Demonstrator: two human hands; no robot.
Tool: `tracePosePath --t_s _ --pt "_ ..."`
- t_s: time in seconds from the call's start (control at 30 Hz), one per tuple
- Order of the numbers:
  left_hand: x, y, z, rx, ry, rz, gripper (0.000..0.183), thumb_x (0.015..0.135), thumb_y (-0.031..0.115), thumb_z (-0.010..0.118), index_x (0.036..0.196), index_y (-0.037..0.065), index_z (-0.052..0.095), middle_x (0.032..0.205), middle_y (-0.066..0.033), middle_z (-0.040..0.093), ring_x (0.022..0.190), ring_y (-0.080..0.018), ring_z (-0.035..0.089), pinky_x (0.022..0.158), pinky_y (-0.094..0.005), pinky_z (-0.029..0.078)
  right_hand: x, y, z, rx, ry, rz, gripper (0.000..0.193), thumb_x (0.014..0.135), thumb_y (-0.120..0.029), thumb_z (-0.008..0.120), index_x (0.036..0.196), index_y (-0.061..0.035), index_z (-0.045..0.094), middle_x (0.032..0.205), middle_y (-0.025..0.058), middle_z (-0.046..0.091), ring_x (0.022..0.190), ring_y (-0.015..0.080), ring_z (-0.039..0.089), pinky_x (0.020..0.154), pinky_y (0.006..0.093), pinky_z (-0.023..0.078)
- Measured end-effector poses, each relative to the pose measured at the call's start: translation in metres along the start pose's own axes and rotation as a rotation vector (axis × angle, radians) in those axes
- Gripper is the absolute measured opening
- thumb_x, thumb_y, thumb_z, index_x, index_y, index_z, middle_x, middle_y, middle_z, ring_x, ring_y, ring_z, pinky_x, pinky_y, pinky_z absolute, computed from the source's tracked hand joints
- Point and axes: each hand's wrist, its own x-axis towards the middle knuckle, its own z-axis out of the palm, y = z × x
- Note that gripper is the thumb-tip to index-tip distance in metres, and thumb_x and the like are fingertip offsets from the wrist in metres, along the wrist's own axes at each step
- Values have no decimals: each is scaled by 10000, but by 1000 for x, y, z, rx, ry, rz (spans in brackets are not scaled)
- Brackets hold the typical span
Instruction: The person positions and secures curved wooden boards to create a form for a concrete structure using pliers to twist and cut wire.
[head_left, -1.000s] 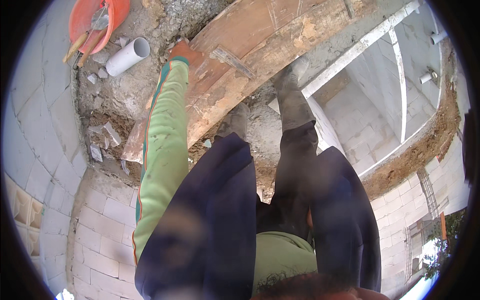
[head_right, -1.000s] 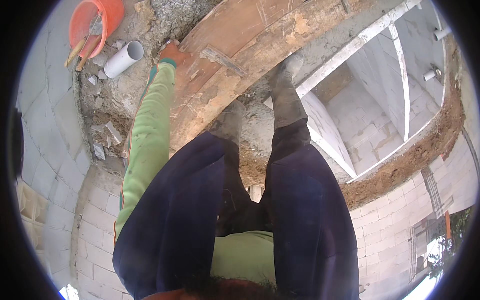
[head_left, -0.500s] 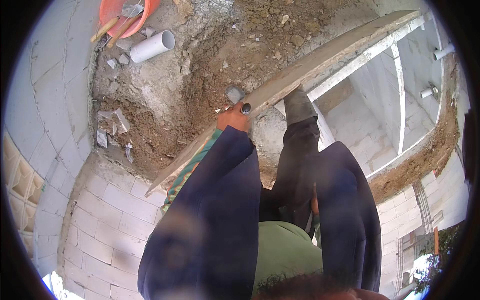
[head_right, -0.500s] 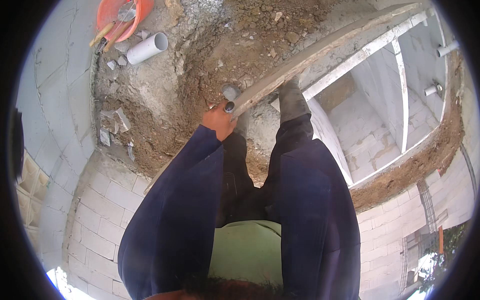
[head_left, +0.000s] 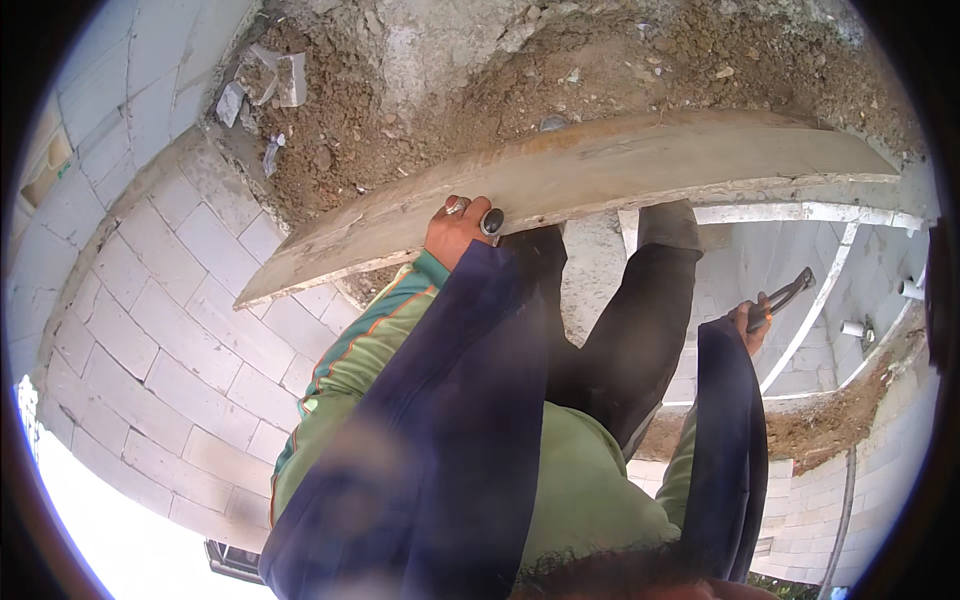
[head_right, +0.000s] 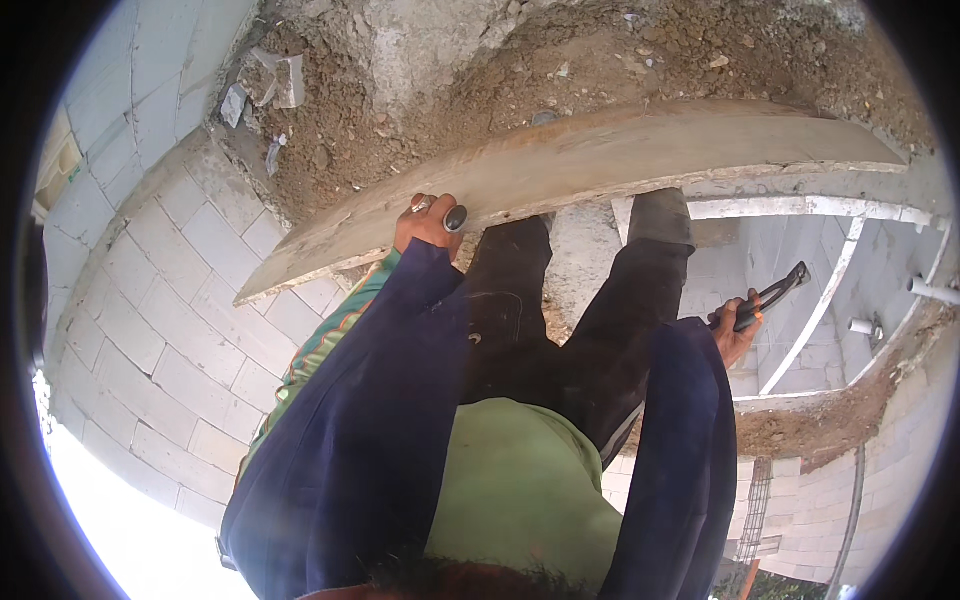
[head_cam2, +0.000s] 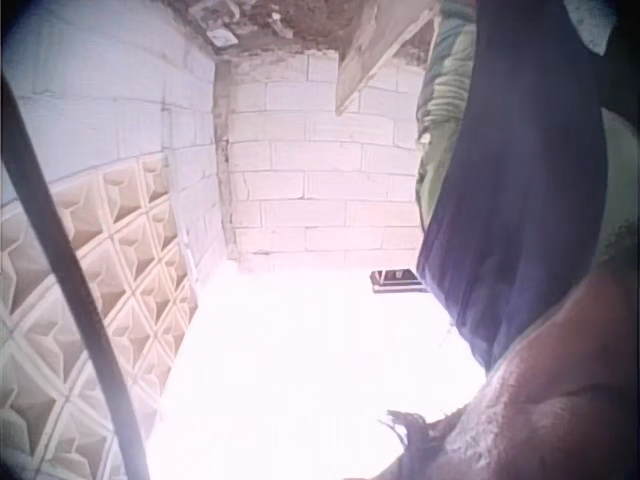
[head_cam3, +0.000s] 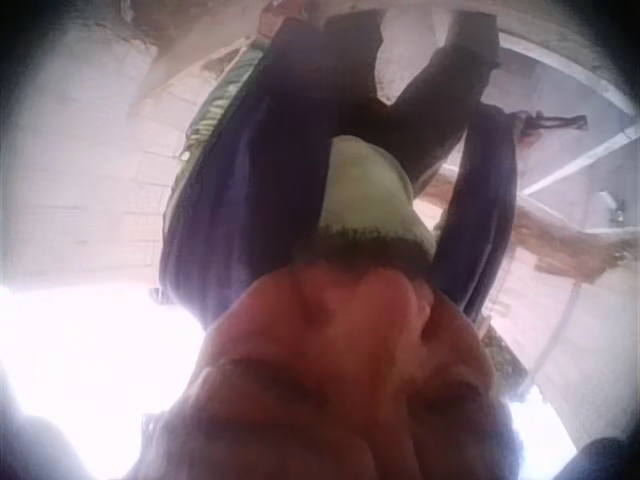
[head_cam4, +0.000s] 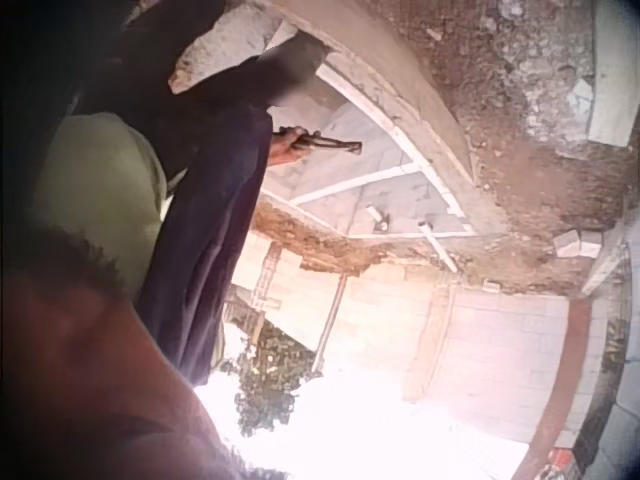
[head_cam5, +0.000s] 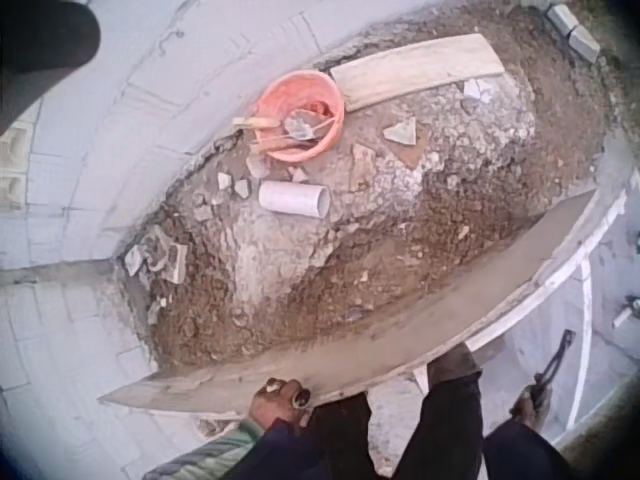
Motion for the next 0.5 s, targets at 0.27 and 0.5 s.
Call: tracePosePath --t_s 0.27,0.5 --pt "-18 -45 79 -67 -1 102 135 704 62 635 819 87 569 843 -65 539 764 -300 585 642 -425 504 -21 -81 121 -335 -232 -234 636 830 10 609 1428 -65 407 983 43 523 793 78 480 727 222 444" --pt "-43 -15 101 -138 -205 -167 477 755 71 583 1229 101 543 1296 -136 455 1185 -315 480 965 -437 391 15 -40 250 -778 -717 -449 677 763 -32 573 1418 -22 401 1190 189 569 1060 291 582 874 349 458"
